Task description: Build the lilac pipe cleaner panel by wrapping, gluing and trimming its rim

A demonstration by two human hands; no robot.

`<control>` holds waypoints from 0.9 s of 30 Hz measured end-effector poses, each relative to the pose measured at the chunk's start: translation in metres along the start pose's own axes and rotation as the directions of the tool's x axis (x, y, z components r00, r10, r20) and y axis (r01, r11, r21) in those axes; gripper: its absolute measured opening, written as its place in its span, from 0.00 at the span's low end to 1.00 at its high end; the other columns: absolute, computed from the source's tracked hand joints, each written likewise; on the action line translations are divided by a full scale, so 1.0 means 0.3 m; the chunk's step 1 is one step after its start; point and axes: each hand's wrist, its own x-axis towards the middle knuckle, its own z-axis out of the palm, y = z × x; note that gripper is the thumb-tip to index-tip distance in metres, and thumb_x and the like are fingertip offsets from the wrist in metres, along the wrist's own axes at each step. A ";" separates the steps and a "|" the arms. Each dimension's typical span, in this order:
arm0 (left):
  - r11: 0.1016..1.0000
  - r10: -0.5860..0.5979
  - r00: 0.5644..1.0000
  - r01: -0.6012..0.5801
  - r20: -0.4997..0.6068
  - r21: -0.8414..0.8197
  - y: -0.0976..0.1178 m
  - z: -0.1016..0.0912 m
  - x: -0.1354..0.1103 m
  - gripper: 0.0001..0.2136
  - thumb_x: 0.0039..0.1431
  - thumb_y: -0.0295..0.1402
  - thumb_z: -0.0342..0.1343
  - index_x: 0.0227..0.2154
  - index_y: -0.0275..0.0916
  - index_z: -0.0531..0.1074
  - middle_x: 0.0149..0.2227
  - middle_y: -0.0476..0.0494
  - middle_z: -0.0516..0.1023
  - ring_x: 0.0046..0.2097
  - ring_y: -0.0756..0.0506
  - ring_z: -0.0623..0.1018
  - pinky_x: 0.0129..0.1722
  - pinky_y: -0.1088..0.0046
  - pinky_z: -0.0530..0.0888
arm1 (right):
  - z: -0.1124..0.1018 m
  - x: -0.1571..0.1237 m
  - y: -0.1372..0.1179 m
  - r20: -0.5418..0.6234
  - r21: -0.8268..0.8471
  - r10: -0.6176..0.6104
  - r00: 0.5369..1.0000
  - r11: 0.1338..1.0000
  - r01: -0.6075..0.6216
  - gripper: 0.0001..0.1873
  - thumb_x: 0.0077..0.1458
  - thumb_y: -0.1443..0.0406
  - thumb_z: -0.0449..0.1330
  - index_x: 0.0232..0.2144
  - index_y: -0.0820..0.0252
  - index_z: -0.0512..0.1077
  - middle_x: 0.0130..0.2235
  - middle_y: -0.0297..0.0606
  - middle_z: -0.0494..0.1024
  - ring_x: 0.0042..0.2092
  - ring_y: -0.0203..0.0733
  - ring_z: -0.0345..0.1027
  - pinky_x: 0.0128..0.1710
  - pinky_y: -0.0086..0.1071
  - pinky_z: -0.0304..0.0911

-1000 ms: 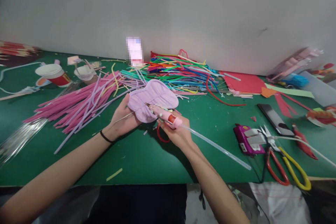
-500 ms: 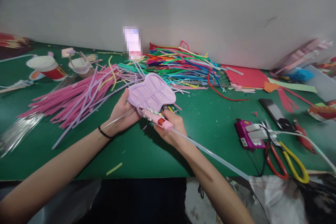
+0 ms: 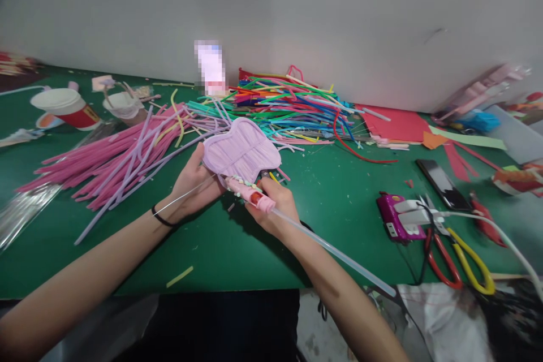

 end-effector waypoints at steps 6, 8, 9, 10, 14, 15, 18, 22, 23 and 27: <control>1.000 0.011 0.999 -0.011 -0.037 0.024 0.000 0.011 -0.002 0.29 0.67 0.55 0.43 0.62 0.43 0.68 0.61 0.44 0.74 0.65 0.35 0.68 0.64 0.54 0.64 | 0.001 0.001 -0.002 0.017 0.004 0.016 1.000 1.000 -0.016 0.10 0.48 0.62 0.62 0.26 0.55 0.62 0.25 0.28 0.66 0.25 0.33 0.55 0.28 0.29 0.53; 1.000 0.015 0.999 -0.014 -0.034 0.021 0.000 0.010 -0.002 0.29 0.67 0.55 0.43 0.62 0.43 0.68 0.61 0.43 0.73 0.65 0.35 0.68 0.65 0.54 0.63 | 0.000 0.000 -0.001 0.009 -0.005 0.012 1.000 1.000 -0.012 0.11 0.48 0.63 0.62 0.25 0.55 0.61 0.25 0.28 0.65 0.25 0.33 0.55 0.27 0.29 0.53; 1.000 0.011 0.999 -0.010 -0.030 0.022 0.000 0.008 -0.002 0.29 0.67 0.55 0.43 0.62 0.43 0.68 0.61 0.43 0.73 0.65 0.35 0.67 0.65 0.54 0.63 | -0.001 -0.001 -0.002 0.006 -0.004 0.012 1.000 1.000 -0.012 0.11 0.48 0.63 0.62 0.25 0.55 0.61 0.24 0.28 0.65 0.25 0.33 0.55 0.27 0.29 0.52; 1.000 0.005 1.000 -0.005 -0.024 0.023 -0.001 0.007 -0.002 0.29 0.67 0.55 0.42 0.61 0.43 0.69 0.61 0.44 0.74 0.65 0.35 0.67 0.65 0.53 0.63 | -0.002 -0.001 -0.002 0.005 0.001 0.015 1.000 1.000 -0.015 0.11 0.48 0.63 0.62 0.25 0.55 0.61 0.24 0.28 0.65 0.25 0.33 0.55 0.27 0.29 0.52; 1.000 0.005 1.000 -0.005 0.005 0.013 -0.003 -0.002 0.001 0.29 0.69 0.54 0.39 0.62 0.43 0.69 0.61 0.44 0.74 0.66 0.35 0.65 0.67 0.53 0.61 | -0.002 -0.003 -0.006 0.010 0.013 0.025 1.000 1.000 -0.025 0.10 0.49 0.62 0.61 0.25 0.55 0.61 0.25 0.29 0.66 0.25 0.33 0.56 0.28 0.28 0.53; 1.000 0.007 1.000 -0.008 0.015 0.005 -0.004 -0.004 0.002 0.29 0.69 0.54 0.39 0.62 0.43 0.68 0.61 0.44 0.73 0.67 0.35 0.65 0.67 0.52 0.60 | -0.001 -0.003 -0.006 0.013 0.013 0.031 0.999 0.999 -0.031 0.10 0.49 0.62 0.61 0.25 0.55 0.61 0.25 0.29 0.66 0.25 0.33 0.56 0.27 0.28 0.53; 1.000 0.009 0.999 -0.008 0.035 -0.027 -0.006 -0.010 0.004 0.29 0.69 0.53 0.38 0.63 0.42 0.67 0.63 0.45 0.72 0.68 0.36 0.64 0.68 0.53 0.58 | 0.000 -0.002 -0.008 0.017 0.009 0.050 0.999 0.999 -0.050 0.10 0.47 0.63 0.61 0.25 0.55 0.61 0.25 0.28 0.66 0.25 0.33 0.55 0.27 0.28 0.52; 0.998 0.003 0.999 0.000 0.048 -0.063 -0.009 -0.018 0.006 0.29 0.69 0.54 0.41 0.64 0.43 0.66 0.64 0.45 0.71 0.69 0.36 0.62 0.69 0.53 0.57 | -0.002 0.001 -0.011 0.011 -0.002 0.046 0.999 0.999 -0.046 0.11 0.48 0.62 0.60 0.24 0.55 0.59 0.24 0.28 0.65 0.25 0.33 0.54 0.26 0.28 0.52; 0.998 0.002 0.999 0.001 0.047 -0.064 -0.009 -0.020 0.006 0.29 0.68 0.54 0.41 0.63 0.43 0.66 0.63 0.45 0.71 0.69 0.35 0.62 0.69 0.53 0.57 | -0.003 0.002 -0.011 0.007 -0.005 0.041 0.999 0.999 -0.041 0.11 0.48 0.62 0.60 0.24 0.55 0.59 0.24 0.28 0.65 0.25 0.33 0.54 0.26 0.28 0.52; 0.998 0.024 0.999 -0.022 0.030 -0.054 -0.007 -0.018 0.006 0.29 0.69 0.54 0.40 0.61 0.42 0.69 0.62 0.44 0.73 0.68 0.35 0.63 0.68 0.53 0.57 | -0.004 0.000 -0.008 0.006 -0.012 0.025 1.000 1.000 -0.025 0.12 0.47 0.63 0.61 0.24 0.55 0.58 0.23 0.27 0.63 0.24 0.32 0.53 0.26 0.28 0.51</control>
